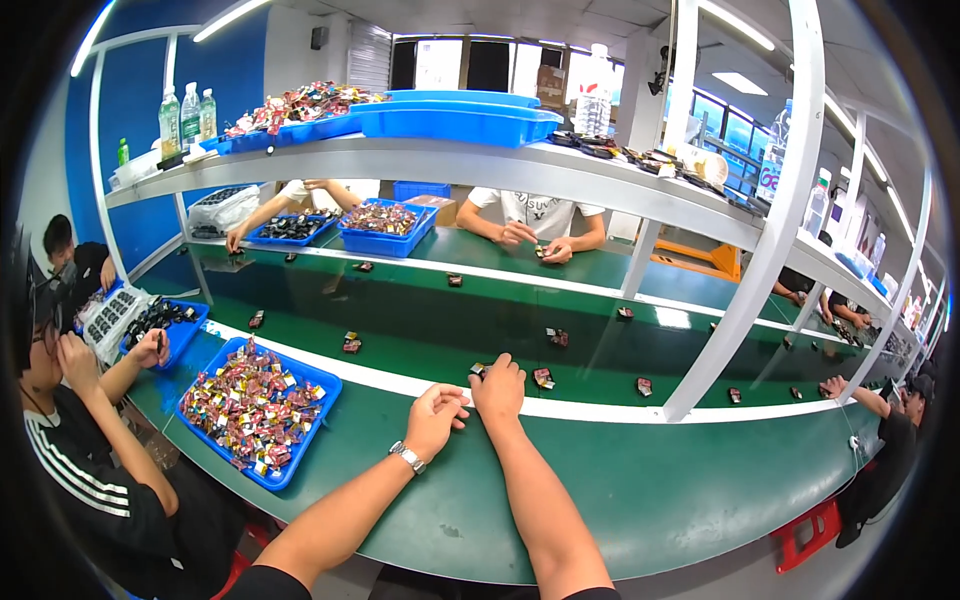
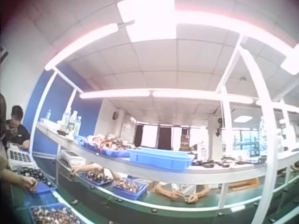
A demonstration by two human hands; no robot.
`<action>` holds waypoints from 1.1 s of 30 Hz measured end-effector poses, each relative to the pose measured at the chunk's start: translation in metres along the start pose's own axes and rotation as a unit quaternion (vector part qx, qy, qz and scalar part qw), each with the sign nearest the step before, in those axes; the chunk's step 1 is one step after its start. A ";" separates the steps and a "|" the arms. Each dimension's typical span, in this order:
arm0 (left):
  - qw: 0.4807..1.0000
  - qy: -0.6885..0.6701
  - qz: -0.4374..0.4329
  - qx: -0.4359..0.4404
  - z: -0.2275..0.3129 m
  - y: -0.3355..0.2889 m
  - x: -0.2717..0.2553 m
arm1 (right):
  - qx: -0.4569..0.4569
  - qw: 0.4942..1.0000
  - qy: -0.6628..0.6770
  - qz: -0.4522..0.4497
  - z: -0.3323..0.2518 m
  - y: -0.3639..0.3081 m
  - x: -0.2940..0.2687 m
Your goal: The recorder is assembling small electronic or plastic components on an assembly line.
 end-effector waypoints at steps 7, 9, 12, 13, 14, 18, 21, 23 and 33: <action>0.998 0.020 0.048 -0.022 -0.006 0.002 -0.022 | -0.036 0.956 0.273 -0.104 0.021 -0.019 -0.034; 0.978 -0.121 -0.097 -0.138 -0.020 0.000 -0.004 | -0.159 0.926 0.302 -0.160 0.006 -0.045 -0.063; 0.966 -0.103 -0.160 -0.176 -0.009 -0.007 0.014 | -0.166 0.925 0.277 -0.201 0.018 -0.061 -0.091; 0.969 -0.065 -0.174 -0.162 -0.004 -0.009 0.016 | -0.162 0.925 0.278 -0.200 0.021 -0.063 -0.095; 0.971 -0.049 -0.180 -0.152 -0.007 -0.009 0.014 | -0.167 0.915 0.291 -0.225 0.020 -0.066 -0.096; 0.937 -0.088 -0.273 -0.199 -0.001 -0.023 0.030 | -0.221 0.898 0.283 -0.253 0.010 -0.081 -0.099; 0.937 -0.107 -0.288 -0.167 -0.002 -0.022 0.033 | -0.262 0.903 0.265 -0.214 0.002 -0.084 -0.109; 0.937 -0.105 -0.280 -0.179 -0.002 -0.024 0.031 | -0.280 0.908 0.254 -0.182 0.000 -0.085 -0.113; 0.941 -0.193 -0.203 -0.188 0.002 -0.023 0.033 | -0.262 0.951 0.164 0.017 -0.004 -0.090 -0.107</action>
Point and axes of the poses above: each hand's wrist, its own y-axis towards the middle knuckle, its own x-axis out of the palm, z = x × y, the point moved 8 cm from there along y, towards the middle knuckle, and after that the axes turned 6 degrees about x, right-handed, at the moved point
